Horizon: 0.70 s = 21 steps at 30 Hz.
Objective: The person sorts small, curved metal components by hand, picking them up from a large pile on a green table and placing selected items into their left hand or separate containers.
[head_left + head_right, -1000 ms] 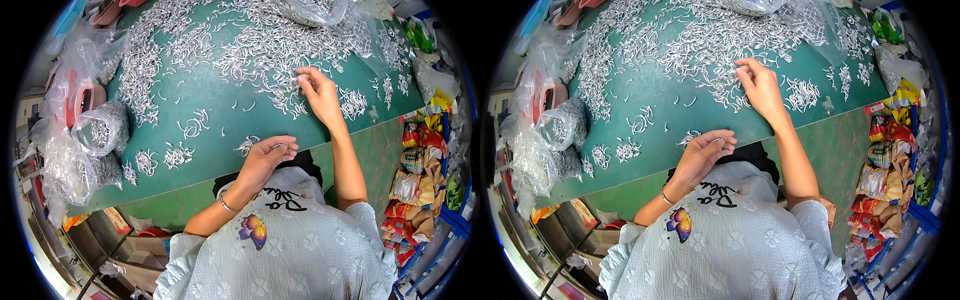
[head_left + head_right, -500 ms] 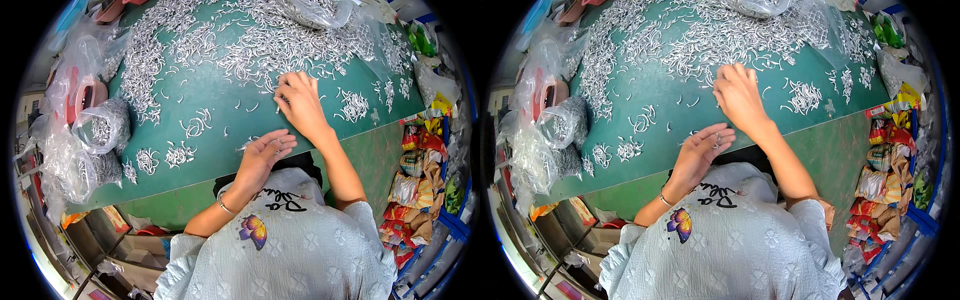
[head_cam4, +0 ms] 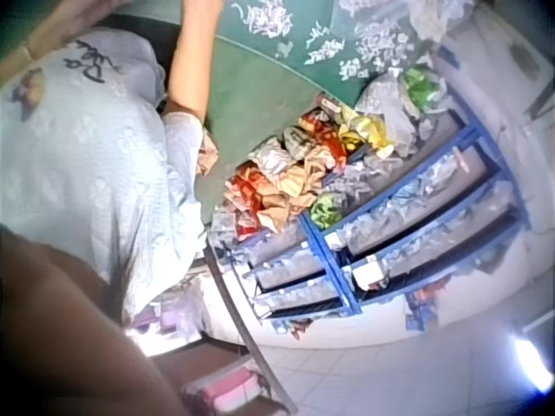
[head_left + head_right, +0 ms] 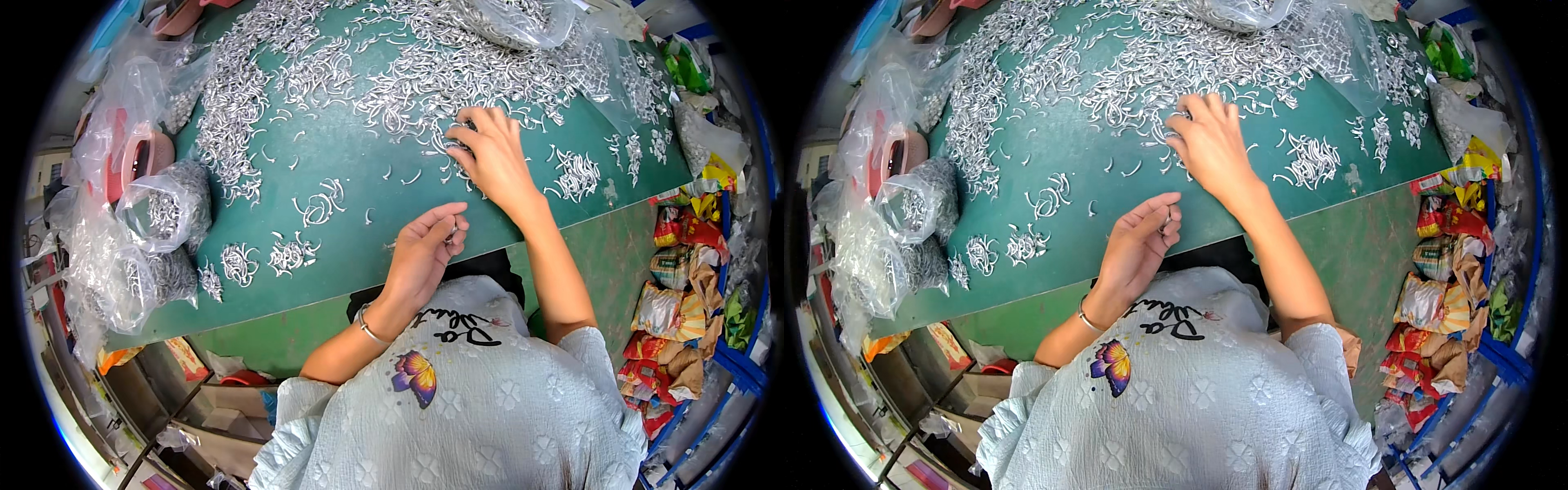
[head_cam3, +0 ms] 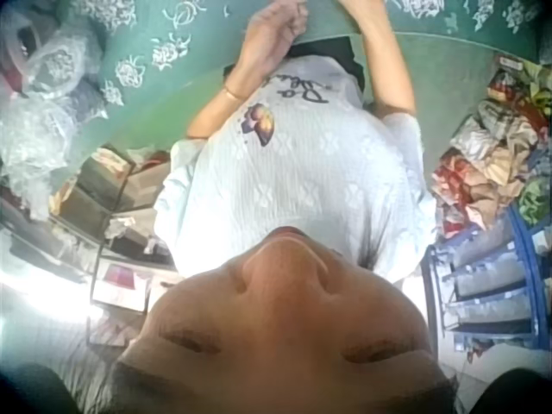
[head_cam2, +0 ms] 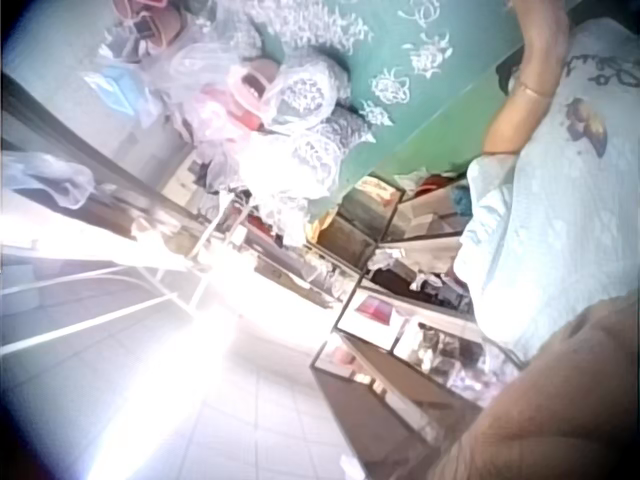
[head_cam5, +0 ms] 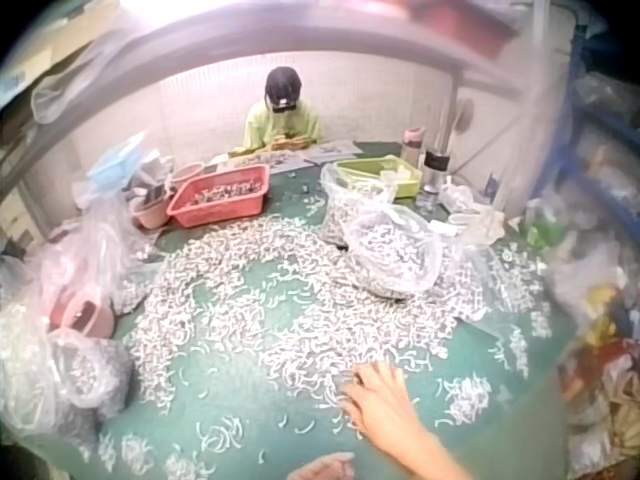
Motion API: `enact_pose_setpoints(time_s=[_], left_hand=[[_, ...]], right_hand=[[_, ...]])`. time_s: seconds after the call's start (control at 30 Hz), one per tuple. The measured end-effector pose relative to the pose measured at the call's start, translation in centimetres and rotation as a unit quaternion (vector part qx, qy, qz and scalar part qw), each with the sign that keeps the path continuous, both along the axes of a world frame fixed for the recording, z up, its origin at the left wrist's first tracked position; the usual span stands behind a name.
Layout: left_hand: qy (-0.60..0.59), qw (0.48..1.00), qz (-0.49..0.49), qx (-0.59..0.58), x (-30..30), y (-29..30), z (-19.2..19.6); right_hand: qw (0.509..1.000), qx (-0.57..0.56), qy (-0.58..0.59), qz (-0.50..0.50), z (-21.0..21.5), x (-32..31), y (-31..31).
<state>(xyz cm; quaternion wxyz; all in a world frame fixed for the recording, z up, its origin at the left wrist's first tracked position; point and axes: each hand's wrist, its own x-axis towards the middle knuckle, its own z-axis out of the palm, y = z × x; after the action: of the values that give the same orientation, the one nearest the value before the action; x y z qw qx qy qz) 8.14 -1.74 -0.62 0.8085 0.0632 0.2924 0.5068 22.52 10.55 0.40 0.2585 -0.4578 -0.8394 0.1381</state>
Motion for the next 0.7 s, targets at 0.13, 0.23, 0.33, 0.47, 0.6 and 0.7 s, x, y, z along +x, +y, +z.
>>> enact_pose_setpoints(time_s=[0.13,0.23,0.33,0.47,0.6,0.7], left_hand=[[0.095,0.995,0.005,-0.032,0.4,0.3,1.7],[0.112,0.993,0.016,-0.031,0.4,0.4,2.2],[0.095,0.994,0.031,-0.043,0.6,0.7,2.3],[0.037,0.994,0.076,-0.065,0.9,1.2,2.4],[0.067,0.995,0.059,-0.035,1.0,1.1,1.3],[0.082,0.995,0.044,-0.023,1.0,1.2,1.3]], right_hand=[[0.999,0.023,-0.028,0.014,0.6,0.0,-0.4],[1.0,-0.016,0.025,0.005,1.0,1.1,-0.8],[0.998,-0.051,0.023,-0.012,1.8,2.1,-1.1],[0.981,-0.147,0.076,0.099,3.7,2.4,-2.3],[0.973,-0.177,0.11,0.103,3.1,2.5,-2.7],[0.909,-0.274,0.314,-0.033,2.8,2.8,-2.9]])
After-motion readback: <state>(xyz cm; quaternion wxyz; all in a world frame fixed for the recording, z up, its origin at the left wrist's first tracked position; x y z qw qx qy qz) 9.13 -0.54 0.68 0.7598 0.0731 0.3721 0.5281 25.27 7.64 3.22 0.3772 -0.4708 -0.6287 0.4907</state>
